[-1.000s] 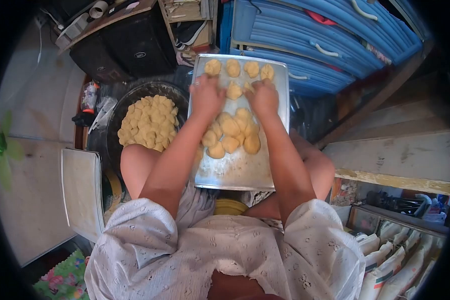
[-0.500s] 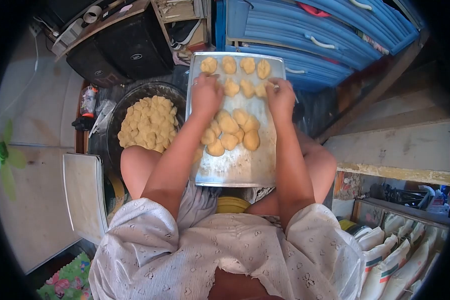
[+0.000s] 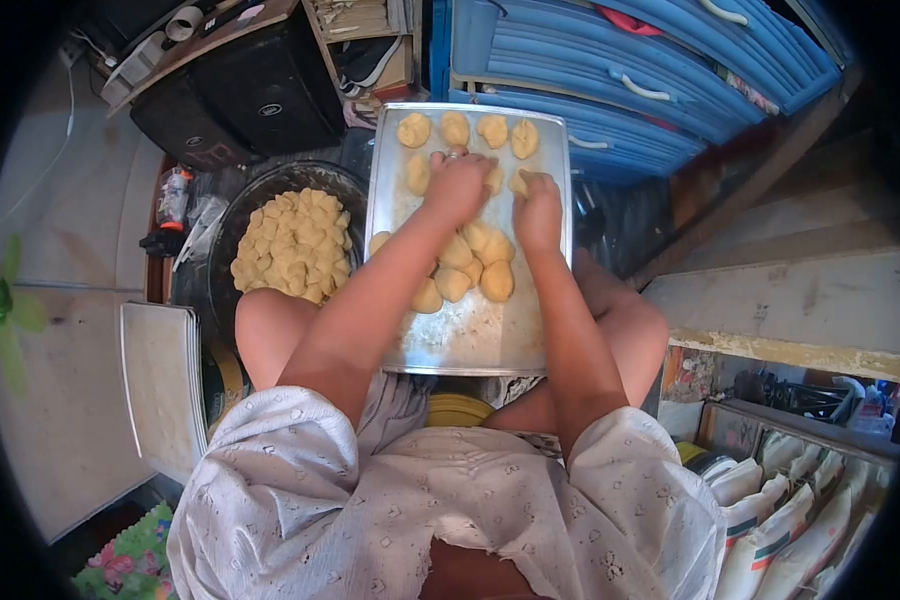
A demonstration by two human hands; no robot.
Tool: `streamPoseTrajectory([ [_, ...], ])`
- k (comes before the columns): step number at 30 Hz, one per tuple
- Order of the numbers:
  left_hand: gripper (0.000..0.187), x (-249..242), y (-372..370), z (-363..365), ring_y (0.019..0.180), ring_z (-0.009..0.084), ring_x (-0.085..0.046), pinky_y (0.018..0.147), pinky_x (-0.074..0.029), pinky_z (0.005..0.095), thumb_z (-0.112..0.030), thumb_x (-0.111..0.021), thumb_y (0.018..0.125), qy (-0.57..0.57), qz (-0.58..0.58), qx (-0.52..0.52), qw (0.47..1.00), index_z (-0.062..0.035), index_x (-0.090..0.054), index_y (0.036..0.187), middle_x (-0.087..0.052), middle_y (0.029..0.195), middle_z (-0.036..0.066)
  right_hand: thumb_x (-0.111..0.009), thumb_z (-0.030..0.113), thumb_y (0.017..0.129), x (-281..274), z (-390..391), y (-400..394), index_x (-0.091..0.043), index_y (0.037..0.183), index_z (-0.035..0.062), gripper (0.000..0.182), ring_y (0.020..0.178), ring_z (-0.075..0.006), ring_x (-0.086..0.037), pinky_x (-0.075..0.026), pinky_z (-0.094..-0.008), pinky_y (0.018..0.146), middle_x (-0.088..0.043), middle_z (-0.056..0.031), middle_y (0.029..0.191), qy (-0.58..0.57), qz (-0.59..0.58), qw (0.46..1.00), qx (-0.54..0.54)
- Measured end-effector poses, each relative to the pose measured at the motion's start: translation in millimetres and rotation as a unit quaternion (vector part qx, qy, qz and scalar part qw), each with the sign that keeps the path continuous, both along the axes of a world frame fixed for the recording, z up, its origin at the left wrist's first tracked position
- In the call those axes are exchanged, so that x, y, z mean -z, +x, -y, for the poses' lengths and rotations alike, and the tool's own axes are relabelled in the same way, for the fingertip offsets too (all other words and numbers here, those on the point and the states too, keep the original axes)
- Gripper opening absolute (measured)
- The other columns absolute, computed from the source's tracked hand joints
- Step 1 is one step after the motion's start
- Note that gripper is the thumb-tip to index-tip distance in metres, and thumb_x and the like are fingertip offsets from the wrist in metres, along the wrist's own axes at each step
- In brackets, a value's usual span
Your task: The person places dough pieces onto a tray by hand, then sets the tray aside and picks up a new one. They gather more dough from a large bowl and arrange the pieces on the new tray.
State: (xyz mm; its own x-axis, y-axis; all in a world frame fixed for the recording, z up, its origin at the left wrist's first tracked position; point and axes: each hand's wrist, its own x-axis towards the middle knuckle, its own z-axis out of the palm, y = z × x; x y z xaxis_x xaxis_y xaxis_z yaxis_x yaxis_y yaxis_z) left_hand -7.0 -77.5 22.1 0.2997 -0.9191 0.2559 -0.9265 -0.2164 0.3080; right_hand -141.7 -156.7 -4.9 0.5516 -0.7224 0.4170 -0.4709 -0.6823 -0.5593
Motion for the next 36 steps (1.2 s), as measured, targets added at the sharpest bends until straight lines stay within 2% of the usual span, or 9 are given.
streamPoseTrajectory([
  [3, 0.033, -9, 0, -14, 0.106, 0.0221, -0.051, 0.087, -0.031, 0.0402, -0.021, -0.068, 0.071, -0.133, -0.040, -0.029, 0.990, -0.0123, -0.065, 0.103, -0.062, 0.109, 0.003, -0.062, 0.002, 0.070, -8, -1, -2, -0.061, 0.104, 0.0028, 0.034, 0.102, -0.0346, -0.051, -0.042, -0.0401, 0.089, -0.055, -0.0172, 0.106, -0.009, -0.035, 0.999, -0.012],
  [7, 0.034, -3, 24, -29, 0.113, 0.0248, -0.047, 0.092, -0.029, 0.0424, -0.017, -0.066, 0.074, 0.031, -0.048, -0.030, 0.998, -0.0126, -0.064, 0.107, -0.060, 0.115, 0.004, -0.064, 0.010, 0.072, -29, -24, -6, -0.062, 0.103, 0.0041, 0.032, 0.100, -0.0344, -0.052, -0.042, -0.0410, 0.086, -0.056, -0.0171, 0.104, -0.060, -0.052, 0.996, 0.031],
  [10, 0.034, -3, 23, -39, 0.111, 0.0257, -0.049, 0.091, -0.031, 0.0425, -0.019, -0.063, 0.075, -0.041, -0.009, 0.000, 0.999, -0.0128, -0.063, 0.108, -0.058, 0.117, 0.007, -0.065, 0.023, 0.077, -22, -47, -5, -0.062, 0.102, 0.0046, 0.031, 0.093, -0.0357, -0.055, -0.044, -0.0434, 0.083, -0.057, -0.0182, 0.095, 0.057, 0.018, 0.979, -0.194],
  [13, 0.032, -14, 13, -65, 0.111, 0.0254, -0.048, 0.091, -0.033, 0.0421, -0.021, -0.065, 0.076, -0.113, 0.022, -0.018, 0.993, -0.0122, -0.064, 0.107, -0.060, 0.110, 0.009, -0.063, 0.024, 0.078, -32, -64, -10, -0.063, 0.102, 0.0063, 0.029, 0.092, -0.0355, -0.056, -0.044, -0.0419, 0.084, -0.059, -0.0170, 0.098, 0.168, -0.132, 0.957, -0.195],
  [17, 0.035, -15, 4, -108, 0.103, 0.0310, -0.054, 0.085, -0.041, 0.0442, -0.024, -0.060, 0.078, 0.171, -0.141, -0.022, 0.975, -0.0104, -0.060, 0.111, -0.058, 0.102, 0.011, -0.066, 0.022, 0.077, -28, -53, -24, -0.066, 0.095, 0.0061, 0.024, 0.088, -0.0320, -0.060, -0.047, -0.0371, 0.079, -0.063, -0.0160, 0.097, 0.246, -0.112, 0.926, -0.263],
  [22, 0.029, -10, 1, -122, 0.090, 0.0315, -0.058, 0.080, -0.044, 0.0406, -0.020, -0.065, 0.073, 0.096, -0.213, 0.022, 0.972, -0.0067, -0.059, 0.099, -0.060, 0.095, 0.013, -0.070, 0.009, 0.072, -38, -46, -19, -0.065, 0.090, 0.0015, 0.021, 0.079, -0.0219, -0.062, -0.048, -0.0306, 0.072, -0.064, -0.0119, 0.086, 0.330, 0.004, 0.934, -0.134],
  [25, 0.026, -9, 3, -119, 0.076, 0.0281, -0.058, 0.070, -0.046, 0.0371, -0.018, -0.070, 0.071, 0.086, -0.236, 0.009, 0.968, -0.0033, -0.056, 0.088, -0.060, 0.083, 0.012, -0.071, 0.009, 0.071, -26, -55, 2, -0.064, 0.089, 0.0006, 0.021, 0.076, -0.0230, -0.062, -0.049, -0.0311, 0.070, -0.062, -0.0128, 0.086, 0.246, 0.122, 0.959, -0.067],
  [29, 0.025, 3, 13, -117, 0.068, 0.0304, -0.059, 0.061, -0.046, 0.0369, -0.018, -0.069, 0.071, 0.011, -0.380, -0.124, 0.916, -0.0019, -0.053, 0.082, -0.059, 0.072, 0.016, -0.070, 0.014, 0.072, -21, -63, 14, -0.063, 0.099, 0.0057, 0.030, 0.087, -0.0308, -0.060, -0.049, -0.0366, 0.077, -0.058, -0.0142, 0.093, 0.178, -0.009, 0.977, -0.113],
  [36, 0.023, 16, 27, -114, 0.085, 0.0310, -0.057, 0.074, -0.046, 0.0375, -0.010, -0.067, 0.074, -0.078, -0.185, -0.127, 0.971, -0.0031, -0.060, 0.095, -0.057, 0.096, 0.016, -0.069, 0.015, 0.072, -26, -75, 6, -0.053, 0.125, 0.0120, 0.055, 0.100, -0.0322, -0.054, -0.046, -0.0386, 0.085, -0.054, -0.0148, 0.108, 0.170, -0.098, 0.968, -0.156],
])
